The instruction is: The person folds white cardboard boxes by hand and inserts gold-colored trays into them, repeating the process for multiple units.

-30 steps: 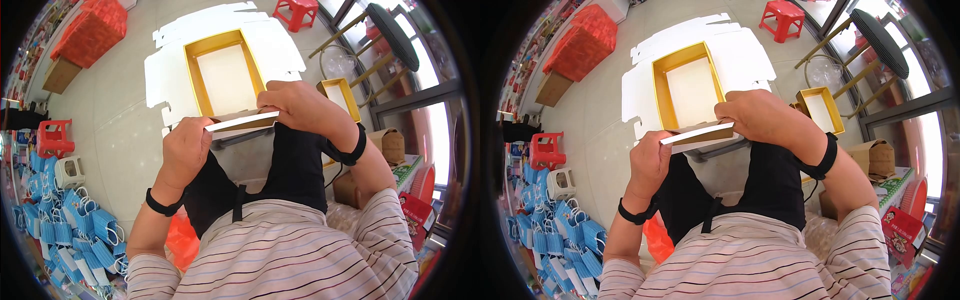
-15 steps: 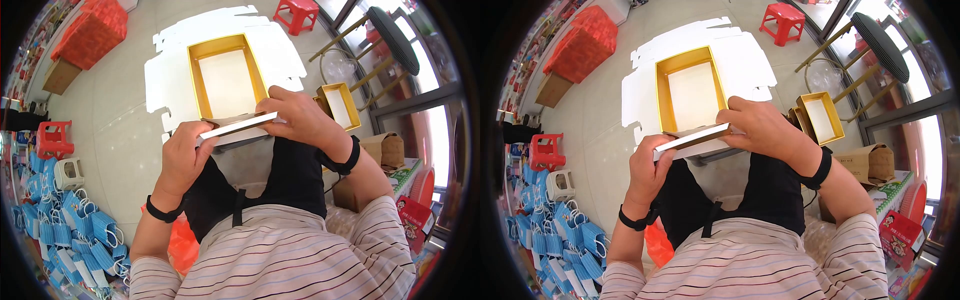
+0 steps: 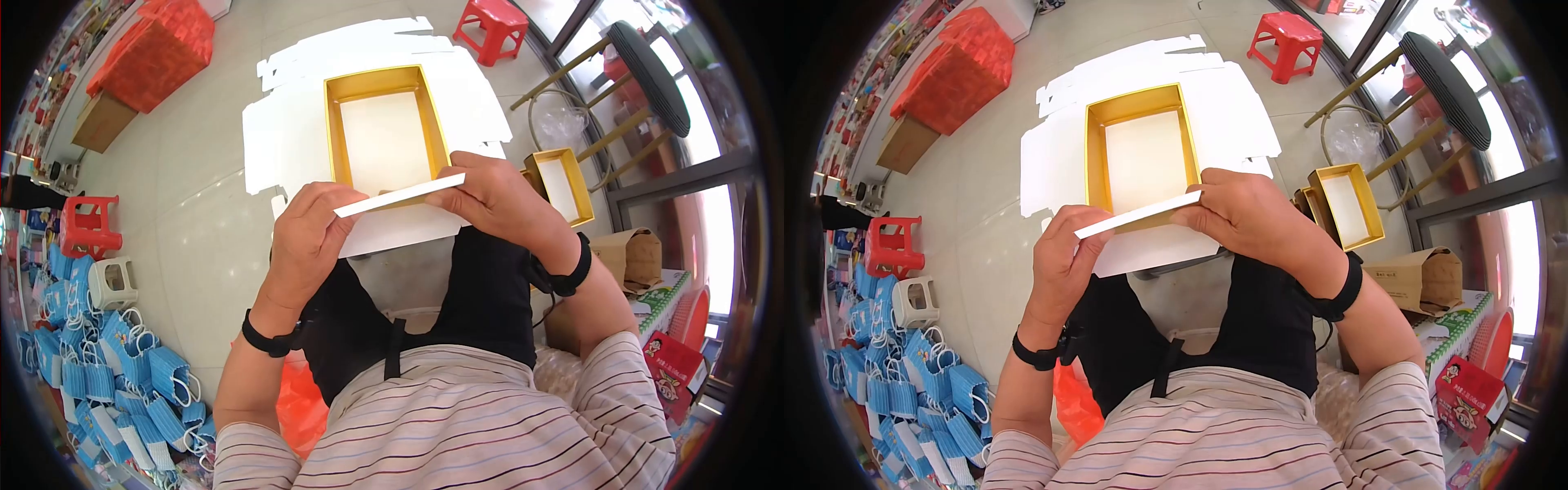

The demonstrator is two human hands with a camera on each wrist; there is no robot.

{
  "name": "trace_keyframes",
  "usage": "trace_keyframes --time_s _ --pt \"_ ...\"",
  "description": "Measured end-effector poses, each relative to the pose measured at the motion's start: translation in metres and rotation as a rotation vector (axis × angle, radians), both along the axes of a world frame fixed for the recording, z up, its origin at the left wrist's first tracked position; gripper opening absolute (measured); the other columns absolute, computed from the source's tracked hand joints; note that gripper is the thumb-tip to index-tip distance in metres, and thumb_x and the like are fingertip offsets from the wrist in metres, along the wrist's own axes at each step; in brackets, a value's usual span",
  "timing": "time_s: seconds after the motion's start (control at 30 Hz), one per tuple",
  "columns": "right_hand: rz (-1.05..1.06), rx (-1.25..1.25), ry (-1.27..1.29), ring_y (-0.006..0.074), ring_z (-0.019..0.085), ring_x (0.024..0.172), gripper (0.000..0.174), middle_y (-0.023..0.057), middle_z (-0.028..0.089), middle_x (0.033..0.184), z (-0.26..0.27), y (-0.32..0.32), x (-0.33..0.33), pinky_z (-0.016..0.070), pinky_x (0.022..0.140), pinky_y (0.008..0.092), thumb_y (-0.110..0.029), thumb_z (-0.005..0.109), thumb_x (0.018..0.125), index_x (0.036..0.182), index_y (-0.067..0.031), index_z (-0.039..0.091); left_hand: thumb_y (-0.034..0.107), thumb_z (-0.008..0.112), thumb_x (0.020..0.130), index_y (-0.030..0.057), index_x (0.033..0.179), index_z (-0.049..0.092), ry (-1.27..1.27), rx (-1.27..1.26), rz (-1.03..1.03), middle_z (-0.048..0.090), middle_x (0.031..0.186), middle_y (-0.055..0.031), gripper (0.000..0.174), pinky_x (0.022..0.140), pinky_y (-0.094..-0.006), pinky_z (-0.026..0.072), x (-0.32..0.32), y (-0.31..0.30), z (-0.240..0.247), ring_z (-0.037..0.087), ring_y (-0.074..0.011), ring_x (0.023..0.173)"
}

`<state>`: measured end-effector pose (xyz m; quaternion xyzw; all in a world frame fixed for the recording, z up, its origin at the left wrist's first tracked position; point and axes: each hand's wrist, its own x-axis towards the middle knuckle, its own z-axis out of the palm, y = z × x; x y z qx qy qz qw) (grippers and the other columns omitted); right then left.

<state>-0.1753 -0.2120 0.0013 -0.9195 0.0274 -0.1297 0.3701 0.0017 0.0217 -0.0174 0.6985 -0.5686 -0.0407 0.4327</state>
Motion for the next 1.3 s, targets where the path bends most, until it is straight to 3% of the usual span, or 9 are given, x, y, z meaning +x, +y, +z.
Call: trace_keyframes --time_s 0.2,0.3,0.5,0.6,0.67,0.77,0.87,1.07,1.3 --pt "-0.096 -0.005 -0.034 0.031 0.059 0.068 0.03 0.0152 0.061 0.077 0.002 0.007 0.005 0.0477 0.065 0.0411 -0.026 0.073 0.103 0.102 0.0039 0.074 0.014 0.071 0.105 0.0003 0.115 0.07 0.247 0.085 0.063 0.065 0.095 -0.0055 0.016 0.076 -0.0275 0.0495 -0.005 -0.005 0.01 0.06 -0.0154 0.083" --pt "-0.18 0.069 0.007 0.0387 0.066 0.072 0.04 0.0185 0.068 0.079 -0.001 0.01 0.008 0.052 0.067 0.0458 -0.039 0.07 0.104 0.093 0.0 0.074 0.017 0.069 0.107 -0.0005 0.112 0.07 0.257 0.108 0.053 0.059 0.089 -0.0045 0.018 0.073 -0.0271 0.0472 -0.003 -0.008 0.008 0.056 -0.0142 0.079" --pt "-0.296 0.07 0.011 0.0388 0.066 0.067 0.049 0.0205 0.065 0.071 -0.003 0.015 0.012 0.0517 0.063 0.0466 -0.043 0.069 0.104 0.083 0.0015 0.067 0.019 0.069 0.107 0.0044 0.133 0.062 0.394 0.079 0.219 0.061 0.093 -0.0032 0.031 0.071 -0.0264 0.0471 -0.019 -0.016 0.011 0.053 -0.012 0.078" --pt "-0.311 0.05 0.042 0.0387 0.069 0.07 0.044 0.0191 0.066 0.07 -0.003 0.015 0.013 0.0532 0.064 0.0458 -0.044 0.07 0.103 0.102 -0.0001 0.069 0.018 0.071 0.105 0.0082 0.144 0.056 0.404 0.036 0.204 0.065 0.106 -0.0048 0.043 0.069 -0.0253 0.0471 -0.017 -0.014 0.004 0.053 -0.0102 0.076" --pt "-0.343 0.085 0.095 0.0393 0.07 0.071 0.048 0.017 0.068 0.072 0.004 0.018 0.012 0.0547 0.064 0.0453 -0.045 0.073 0.1 0.126 -0.0045 0.063 0.014 0.074 0.103 0.0086 0.137 0.063 0.115 -0.001 0.189 0.067 0.123 -0.0085 0.037 0.073 -0.027 0.052 -0.014 -0.014 0.004 0.057 -0.012 0.075" --pt "-0.398 -0.007 0.071 0.0375 0.073 0.077 0.055 0.016 0.073 0.086 0.008 0.024 0.008 0.0567 0.067 0.044 -0.043 0.075 0.099 0.139 -0.0101 0.056 0.01 0.077 0.098 0.0082 0.125 0.071 -0.202 0.036 0.221 0.064 0.136 -0.0108 0.027 0.076 -0.031 0.0575 -0.017 -0.015 0.006 0.064 -0.0162 0.077" --pt "-0.373 -0.173 -0.128 0.0338 0.073 0.081 0.046 0.0142 0.071 0.096 -0.002 0.025 0.004 0.0573 0.069 0.0423 -0.042 0.076 0.097 0.132 -0.0144 0.063 0.008 0.08 0.094 0.0073 0.113 0.074 -0.253 0.132 0.231 0.068 0.127 -0.0091 0.02 0.077 -0.0343 0.0609 -0.021 -0.015 0.014 0.07 -0.0224 0.082" --pt "-0.213 -0.232 -0.033 0.0318 0.07 0.078 0.026 0.0099 0.064 0.092 -0.007 0.02 0.0 0.0565 0.069 0.0419 -0.032 0.076 0.095 0.116 -0.0173 0.071 0.012 0.079 0.094 0.007 0.114 0.073 -0.309 0.196 0.141 0.073 0.108 -0.0088 0.021 0.074 -0.0351 0.0605 -0.018 -0.017 0.017 0.074 -0.0286 0.088" --pt "-0.213 -0.205 -0.019 0.0331 0.071 0.077 0.02 0.0113 0.066 0.095 -0.01 0.019 0.005 0.0568 0.068 0.0438 -0.029 0.075 0.096 0.11 -0.0149 0.072 0.013 0.075 0.097 0.0085 0.119 0.071 -0.218 0.33 0.033 0.072 0.11 -0.0106 0.022 0.077 -0.0362 0.06 -0.011 -0.022 0.029 0.074 -0.0314 0.089"
